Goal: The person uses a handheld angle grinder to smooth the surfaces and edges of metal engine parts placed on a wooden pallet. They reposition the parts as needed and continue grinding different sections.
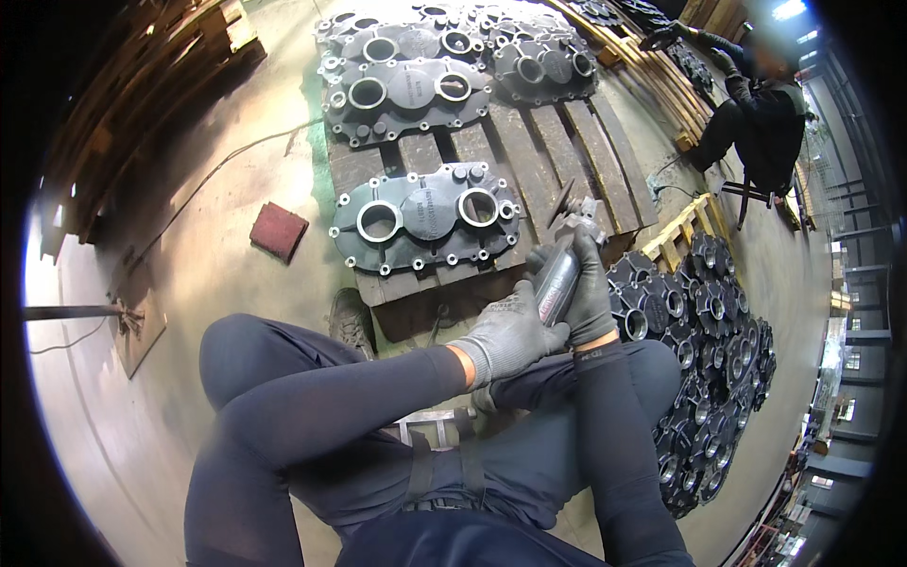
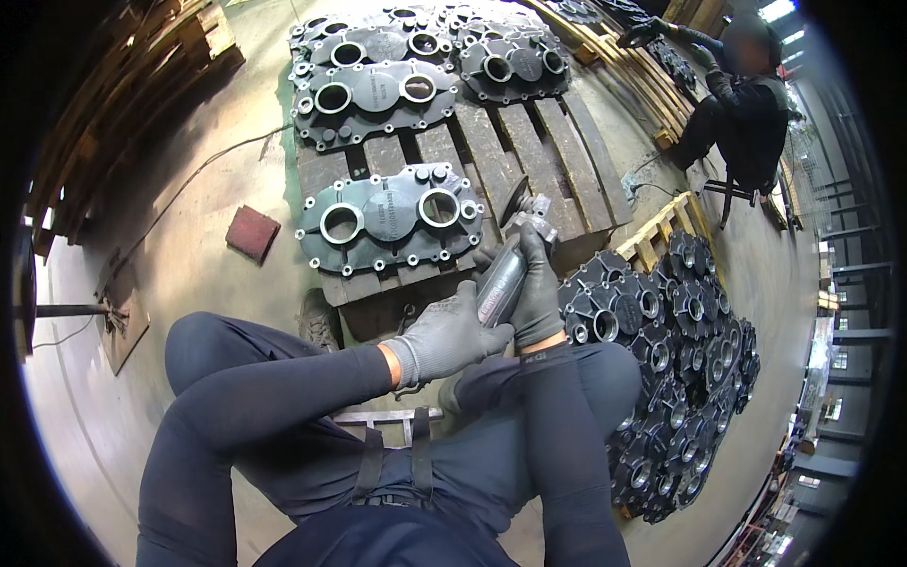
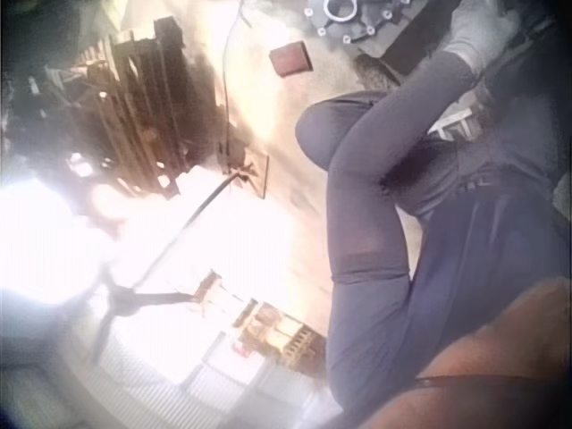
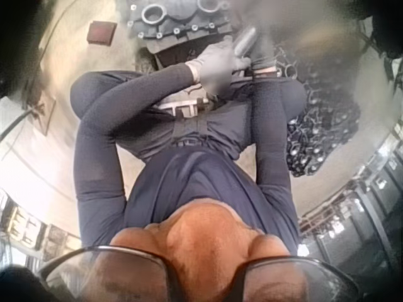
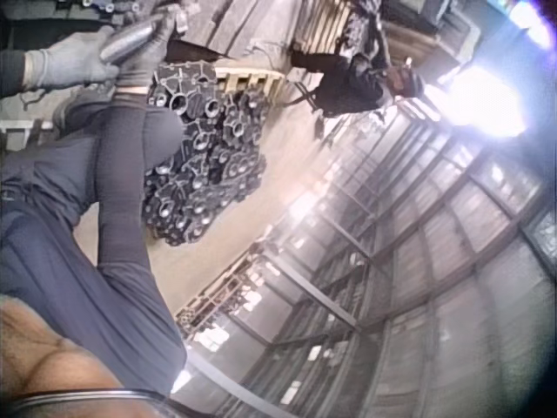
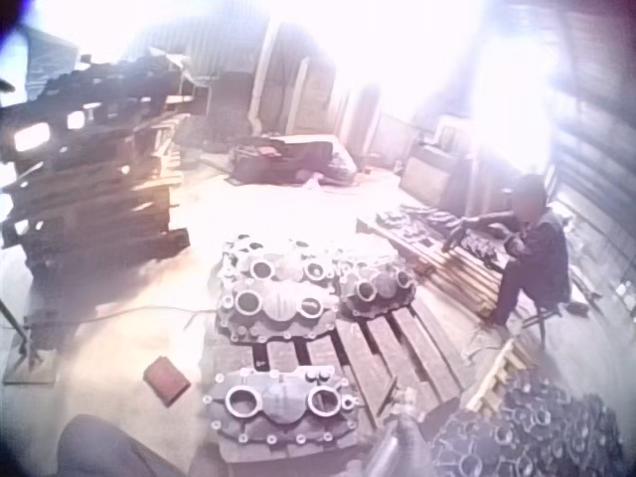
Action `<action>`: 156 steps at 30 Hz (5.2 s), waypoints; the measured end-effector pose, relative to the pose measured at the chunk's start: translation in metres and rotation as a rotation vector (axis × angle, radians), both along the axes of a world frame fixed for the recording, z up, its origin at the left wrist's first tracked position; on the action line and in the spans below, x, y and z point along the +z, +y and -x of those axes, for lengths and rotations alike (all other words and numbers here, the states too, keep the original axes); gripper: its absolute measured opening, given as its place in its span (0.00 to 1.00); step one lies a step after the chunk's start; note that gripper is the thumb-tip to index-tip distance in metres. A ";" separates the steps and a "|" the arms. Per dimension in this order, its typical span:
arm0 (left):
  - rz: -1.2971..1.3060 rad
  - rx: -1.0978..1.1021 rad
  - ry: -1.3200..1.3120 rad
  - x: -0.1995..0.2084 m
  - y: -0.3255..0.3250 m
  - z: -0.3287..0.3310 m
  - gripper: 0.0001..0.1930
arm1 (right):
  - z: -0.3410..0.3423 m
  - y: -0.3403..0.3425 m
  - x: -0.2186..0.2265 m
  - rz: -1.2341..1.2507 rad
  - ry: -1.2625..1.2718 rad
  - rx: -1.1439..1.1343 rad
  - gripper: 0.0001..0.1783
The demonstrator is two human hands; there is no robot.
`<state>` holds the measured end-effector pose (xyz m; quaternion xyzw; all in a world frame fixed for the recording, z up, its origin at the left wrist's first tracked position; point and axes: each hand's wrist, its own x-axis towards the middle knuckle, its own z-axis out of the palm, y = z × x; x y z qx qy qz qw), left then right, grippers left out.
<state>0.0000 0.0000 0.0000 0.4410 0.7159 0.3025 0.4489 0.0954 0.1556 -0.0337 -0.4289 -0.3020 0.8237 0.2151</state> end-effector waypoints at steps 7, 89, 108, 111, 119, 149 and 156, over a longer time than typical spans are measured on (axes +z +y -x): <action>-0.062 -0.156 -0.041 0.015 0.001 0.030 0.44 | 0.019 0.026 0.033 -0.380 -0.155 0.268 0.35; 0.049 -0.697 0.680 -0.009 0.081 0.070 0.33 | 0.149 0.277 -0.107 -1.100 -0.988 1.341 0.37; -0.046 -0.656 0.704 -0.008 0.060 0.064 0.31 | 0.052 0.242 -0.104 -0.119 -0.477 1.046 0.24; -0.028 -0.666 0.685 -0.007 0.062 0.061 0.31 | 0.046 0.239 -0.090 -0.163 -0.508 0.985 0.26; 0.020 -0.663 0.628 -0.008 0.067 0.054 0.28 | 0.057 0.240 -0.108 -0.405 -0.489 0.939 0.18; 0.002 -0.619 0.710 -0.004 0.011 0.079 0.30 | 0.178 0.145 -0.070 -0.459 -0.641 1.034 0.24; -0.032 -0.696 0.720 -0.007 0.004 0.084 0.26 | 0.203 0.141 -0.109 -0.996 -0.824 1.326 0.42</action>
